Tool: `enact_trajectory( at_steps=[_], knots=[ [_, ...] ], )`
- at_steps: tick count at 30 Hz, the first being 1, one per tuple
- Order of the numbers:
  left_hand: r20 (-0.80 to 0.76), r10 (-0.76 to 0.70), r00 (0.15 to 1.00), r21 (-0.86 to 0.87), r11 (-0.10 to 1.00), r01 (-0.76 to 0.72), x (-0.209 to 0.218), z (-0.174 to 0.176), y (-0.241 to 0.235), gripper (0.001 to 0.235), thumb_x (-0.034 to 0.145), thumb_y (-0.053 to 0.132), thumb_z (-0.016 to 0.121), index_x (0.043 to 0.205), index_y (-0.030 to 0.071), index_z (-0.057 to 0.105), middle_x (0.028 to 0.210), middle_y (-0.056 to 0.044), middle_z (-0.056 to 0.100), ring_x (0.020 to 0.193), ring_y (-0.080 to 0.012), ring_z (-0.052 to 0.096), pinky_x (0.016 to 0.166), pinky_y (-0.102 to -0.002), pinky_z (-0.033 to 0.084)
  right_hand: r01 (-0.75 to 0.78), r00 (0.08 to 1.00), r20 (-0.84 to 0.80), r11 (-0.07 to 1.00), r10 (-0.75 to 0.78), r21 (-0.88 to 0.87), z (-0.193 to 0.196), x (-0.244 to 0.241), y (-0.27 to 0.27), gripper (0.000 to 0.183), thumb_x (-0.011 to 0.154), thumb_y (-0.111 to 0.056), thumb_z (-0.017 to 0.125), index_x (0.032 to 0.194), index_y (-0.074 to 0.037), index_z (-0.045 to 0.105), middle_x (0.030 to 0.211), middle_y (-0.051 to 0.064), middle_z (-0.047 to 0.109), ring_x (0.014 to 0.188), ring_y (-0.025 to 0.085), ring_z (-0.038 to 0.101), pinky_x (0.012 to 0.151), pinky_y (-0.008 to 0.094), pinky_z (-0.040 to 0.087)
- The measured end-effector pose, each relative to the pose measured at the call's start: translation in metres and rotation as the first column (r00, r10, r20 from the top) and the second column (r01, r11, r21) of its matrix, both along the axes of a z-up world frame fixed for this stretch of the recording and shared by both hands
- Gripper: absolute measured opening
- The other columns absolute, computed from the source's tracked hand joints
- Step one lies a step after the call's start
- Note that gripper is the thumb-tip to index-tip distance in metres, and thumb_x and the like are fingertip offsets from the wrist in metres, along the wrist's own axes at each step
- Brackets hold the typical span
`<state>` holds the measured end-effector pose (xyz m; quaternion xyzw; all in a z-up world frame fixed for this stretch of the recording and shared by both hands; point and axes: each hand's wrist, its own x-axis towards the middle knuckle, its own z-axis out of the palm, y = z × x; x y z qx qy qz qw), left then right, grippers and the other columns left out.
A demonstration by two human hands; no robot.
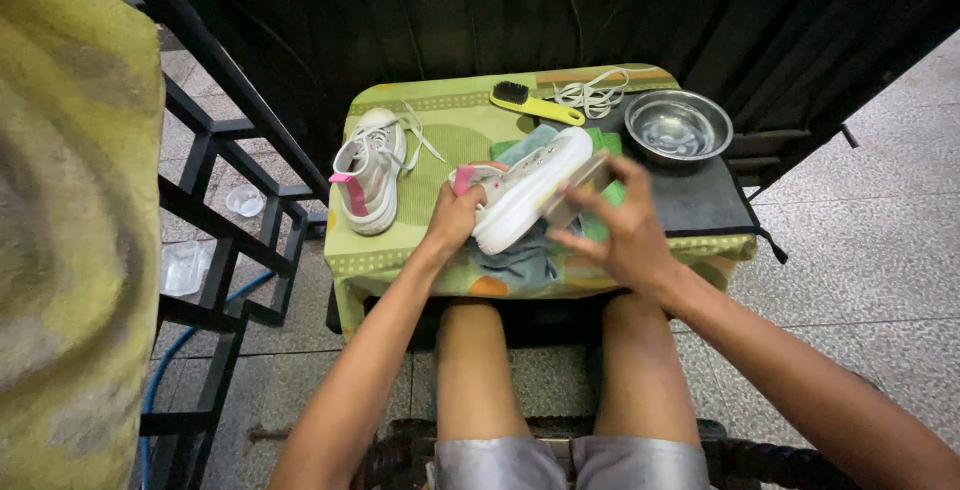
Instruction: The person scrubs a white sneaker with a brush and wipes it with a cloth. They repeatedly scrub the sole and upper parts of the shoe, then wipe the surface with a cloth. The process is repeated several times on the same shoe.
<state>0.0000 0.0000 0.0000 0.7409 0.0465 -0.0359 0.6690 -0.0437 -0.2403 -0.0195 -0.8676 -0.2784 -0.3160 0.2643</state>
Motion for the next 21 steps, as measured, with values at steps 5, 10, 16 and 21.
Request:
enact_trajectory(
  at_steps=[5,10,16,21],
  knots=[
    [-0.036,0.026,0.999,-0.091,0.995,-0.029,-0.007,0.005,0.0,0.046,0.064,0.019,0.061,0.105,0.001,0.072,0.091,-0.012,0.067,0.087,-0.0255,0.063,0.078,-0.037,0.053,0.106,0.988,0.114,0.994,-0.102,-0.029,0.016,-0.004,0.005,0.061,0.077,-0.041,0.088,0.131,-0.022,0.067,0.141,0.026,0.04,0.128,0.046,0.048,0.108,0.052,0.043],
    [-0.097,0.029,0.995,-0.066,0.997,-0.035,0.003,-0.002,0.0,0.043,0.062,0.02,0.063,0.099,0.0,0.07,0.084,-0.014,0.065,0.081,-0.0264,0.064,0.071,-0.039,0.053,0.031,0.995,0.102,0.997,-0.024,-0.069,0.006,-0.006,0.006,0.056,0.072,-0.045,0.088,0.122,-0.026,0.073,0.144,0.027,0.041,0.129,0.045,0.048,0.109,0.052,0.042],
    [-0.069,-0.008,0.998,-0.044,0.999,0.005,0.013,-0.012,0.002,0.04,0.062,0.017,0.063,0.098,0.001,0.074,0.082,-0.013,0.068,0.078,-0.0256,0.066,0.07,-0.038,0.054,0.129,0.984,0.131,0.991,-0.123,-0.036,0.018,-0.002,0.005,0.056,0.075,-0.033,0.091,0.125,-0.017,0.07,0.139,0.03,0.041,0.128,0.05,0.048,0.107,0.054,0.042],
    [-0.016,-0.062,0.998,-0.006,0.998,0.062,0.013,-0.012,0.005,0.037,0.063,0.017,0.063,0.096,0.004,0.075,0.081,-0.01,0.067,0.077,-0.0241,0.064,0.071,-0.037,0.054,0.069,0.995,0.068,0.998,-0.068,-0.006,0.012,0.015,-0.013,0.061,0.073,-0.033,0.092,0.128,-0.021,0.069,0.137,0.029,0.043,0.123,0.05,0.051,0.107,0.054,0.043]
  ],
)
